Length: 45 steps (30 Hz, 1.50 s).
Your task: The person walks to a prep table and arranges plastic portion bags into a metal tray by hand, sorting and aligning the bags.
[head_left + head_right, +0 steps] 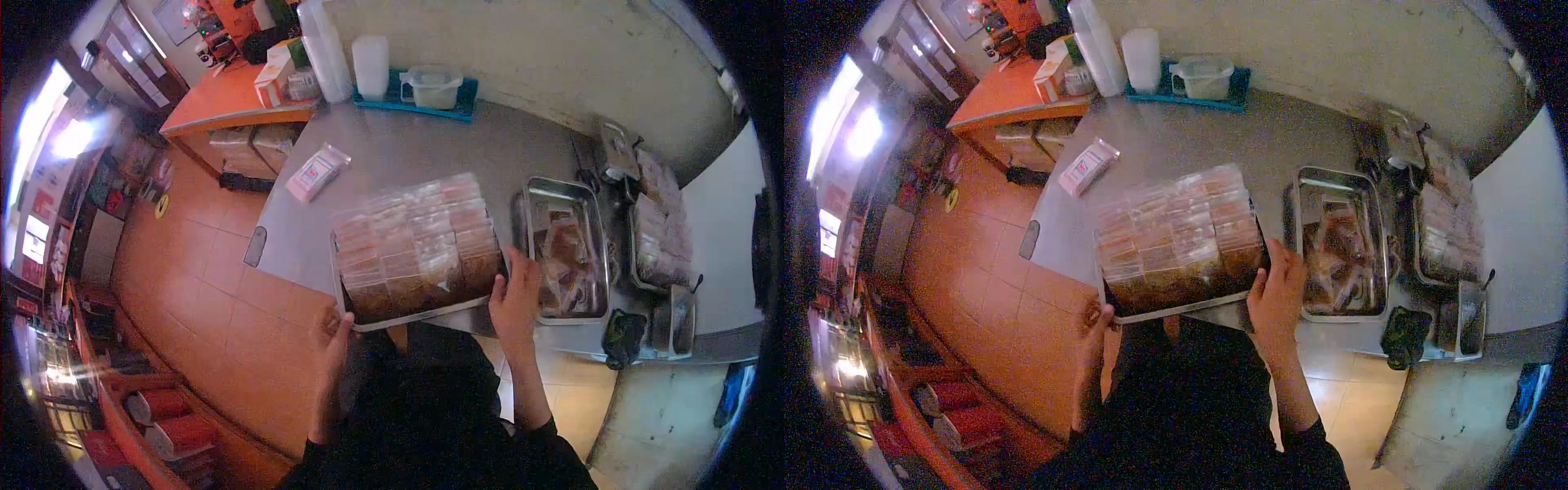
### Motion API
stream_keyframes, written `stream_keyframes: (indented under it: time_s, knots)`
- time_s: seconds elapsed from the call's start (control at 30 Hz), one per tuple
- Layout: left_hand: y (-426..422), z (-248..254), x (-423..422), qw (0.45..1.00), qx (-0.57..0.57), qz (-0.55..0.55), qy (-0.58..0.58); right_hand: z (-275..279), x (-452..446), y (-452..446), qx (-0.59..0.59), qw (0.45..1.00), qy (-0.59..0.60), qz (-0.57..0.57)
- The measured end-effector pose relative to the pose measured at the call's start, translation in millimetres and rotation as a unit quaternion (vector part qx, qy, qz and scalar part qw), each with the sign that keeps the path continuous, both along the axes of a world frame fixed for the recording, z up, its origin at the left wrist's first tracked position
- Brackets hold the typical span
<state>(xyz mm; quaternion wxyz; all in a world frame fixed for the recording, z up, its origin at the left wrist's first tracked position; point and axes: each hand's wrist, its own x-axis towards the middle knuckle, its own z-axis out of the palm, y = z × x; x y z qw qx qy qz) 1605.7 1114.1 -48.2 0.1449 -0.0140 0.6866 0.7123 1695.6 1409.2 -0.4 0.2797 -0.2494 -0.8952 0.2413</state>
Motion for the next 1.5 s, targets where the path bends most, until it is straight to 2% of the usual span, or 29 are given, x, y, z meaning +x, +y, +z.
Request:
stream_keyframes:
  time_s: [0.03,0.1,0.17,0.2,0.23,0.27,0.3,0.33,0.4,0.43,0.47,0.5,0.57,0.63,0.8,0.87,0.93,1.0,1.1,1.17,1.23,1.27,1.37,1.43,1.5]
  knots:
    - [-2.5,-8.2,-5.3,1.000,0.001,0.003,0.000,0.0,2.9,-0.6,0.005,1.000,-0.026,-0.014]
    - [2.8,-7.4,-18.7,0.996,-0.014,0.048,0.072,-2.0,9.4,-1.7,0.012,0.998,-0.050,-0.022]
    - [6.0,-1.2,-26.8,0.994,-0.025,0.046,0.092,-5.0,16.2,-4.5,-0.081,0.996,-0.010,0.025]
    - [8.0,6.6,-29.9,0.992,-0.036,0.039,0.112,-5.3,19.9,-6.7,-0.081,0.996,-0.010,0.030]
    - [12.4,16.5,-29.7,0.992,-0.038,0.042,0.112,-3.2,23.8,-8.7,-0.139,0.990,-0.032,0.011]
    - [22.8,31.1,-26.2,0.953,-0.192,0.081,0.220,-0.1,25.1,-9.4,-0.194,0.979,-0.053,-0.008]
    - [31.2,39.5,-21.9,0.878,-0.338,0.115,0.318,6.7,25.4,-10.9,-0.194,0.979,-0.053,-0.006]
    - [36.5,40.7,-18.4,0.878,-0.338,0.116,0.319,15.5,25.5,-13.3,-0.206,0.975,-0.074,-0.022]
    - [46.3,41.1,-12.3,0.785,-0.374,0.052,0.491,18.8,23.5,-12.9,-0.216,0.971,-0.093,-0.040]
    - [48.9,40.7,-9.1,0.786,-0.374,0.052,0.490,14.8,22.9,-12.6,-0.072,0.996,-0.047,-0.037]
    - [51.6,40.2,-5.7,0.784,-0.373,-0.044,0.495,12.3,22.5,-12.0,0.073,0.997,0.000,-0.032]
    - [54.6,40.3,-2.0,0.775,-0.369,-0.140,0.494,12.4,21.7,-11.7,0.074,0.997,-0.001,-0.031]
    - [66.9,43.9,0.8,0.787,-0.357,-0.159,0.478,13.8,19.0,-10.9,-0.015,0.999,0.023,0.021]
    - [75.0,43.9,-0.5,0.796,-0.343,-0.181,0.464,12.1,18.5,-12.4,-0.032,0.999,0.030,0.026]
    - [81.0,47.4,-5.0,0.805,-0.330,-0.161,0.467,11.6,21.9,-14.1,-0.047,0.998,0.037,0.029]
    - [74.2,47.2,-4.7,0.799,-0.330,-0.145,0.481,10.4,22.6,-13.2,-0.007,0.998,0.059,0.036]
    - [61.9,44.1,-4.9,0.793,-0.331,-0.131,0.495,11.3,24.4,-13.4,-0.032,0.997,0.056,0.037]
    - [46.8,34.8,-7.7,0.805,-0.379,-0.088,0.448,15.0,22.8,-15.1,-0.055,0.996,0.053,0.042]
    - [32.2,30.1,-13.3,0.795,-0.386,-0.074,0.462,22.0,4.7,-31.6,-0.056,0.993,0.048,0.097]
    - [30.7,38.4,-11.5,0.780,-0.401,-0.083,0.473,22.7,-21.4,-48.0,-0.003,0.980,0.068,0.186]
    - [28.9,45.4,-9.5,0.764,-0.414,-0.091,0.487,20.0,-52.4,-67.3,-0.018,0.967,0.085,0.240]
    - [27.4,46.5,-6.7,0.754,-0.434,-0.096,0.484,5.9,-76.0,-80.8,0.020,0.962,0.085,0.260]
    - [31.3,44.6,-9.4,0.740,-0.443,-0.119,0.492,1.4,-114.8,-93.0,0.144,0.947,0.059,0.282]
    - [33.3,37.5,-11.6,0.740,-0.435,-0.145,0.493,-23.4,-131.5,-99.9,0.110,0.944,0.115,0.289]
    - [33.9,30.3,-16.0,0.738,-0.449,-0.138,0.485,-14.3,-129.7,-103.0,0.117,0.951,0.079,0.274]
